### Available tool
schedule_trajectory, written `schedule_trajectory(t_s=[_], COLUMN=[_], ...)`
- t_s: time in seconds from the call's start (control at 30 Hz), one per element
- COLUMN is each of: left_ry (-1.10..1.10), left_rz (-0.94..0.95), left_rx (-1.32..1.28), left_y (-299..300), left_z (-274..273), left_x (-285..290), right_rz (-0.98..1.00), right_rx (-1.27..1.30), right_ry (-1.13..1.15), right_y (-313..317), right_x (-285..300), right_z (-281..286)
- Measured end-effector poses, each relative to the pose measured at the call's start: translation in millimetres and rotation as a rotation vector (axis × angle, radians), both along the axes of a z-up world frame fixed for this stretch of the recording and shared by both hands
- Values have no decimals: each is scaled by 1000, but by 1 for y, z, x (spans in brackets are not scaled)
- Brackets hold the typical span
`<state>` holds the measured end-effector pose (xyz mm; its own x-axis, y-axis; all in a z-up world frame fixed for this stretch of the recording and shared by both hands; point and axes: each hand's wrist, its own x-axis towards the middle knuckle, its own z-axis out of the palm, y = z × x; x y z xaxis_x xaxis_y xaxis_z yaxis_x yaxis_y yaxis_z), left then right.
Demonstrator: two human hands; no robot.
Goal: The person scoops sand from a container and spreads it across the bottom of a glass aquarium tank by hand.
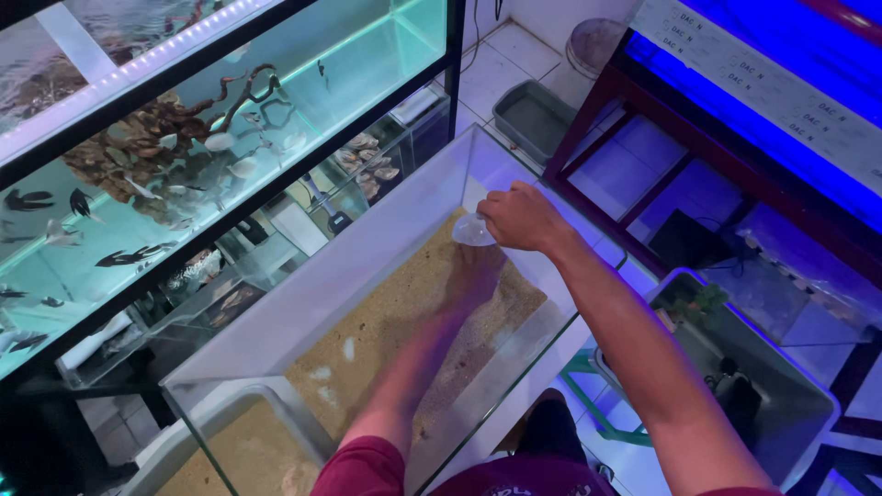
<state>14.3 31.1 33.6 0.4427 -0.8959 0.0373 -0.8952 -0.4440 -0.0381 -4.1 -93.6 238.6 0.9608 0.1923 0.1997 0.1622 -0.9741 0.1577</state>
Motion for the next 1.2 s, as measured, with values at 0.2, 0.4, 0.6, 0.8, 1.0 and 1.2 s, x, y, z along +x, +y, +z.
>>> schedule_trajectory(t_s=[0.2,0.4,0.6,0.8,1.0,1.2], left_ry=[213,744,748,857,741,571], left_rz=[115,83,76,234,170,179], left_rx=[262,361,296,-94,-312,-56], left_y=[7,-4,66,130,134,182], left_z=[-12,-48,128,233,212,270], left_x=[-2,58,82,74,67,24], right_rz=[8,-35,-26,12,175,134], right_rx=[-19,-5,33,410,618,910], right_ry=[-14,4,-14,85,276,641], right_y=[-2,0,3,22,73,55], right_x=[0,-1,-3,-6,-25,-6], right_z=[-1,2,21,38,76,88])
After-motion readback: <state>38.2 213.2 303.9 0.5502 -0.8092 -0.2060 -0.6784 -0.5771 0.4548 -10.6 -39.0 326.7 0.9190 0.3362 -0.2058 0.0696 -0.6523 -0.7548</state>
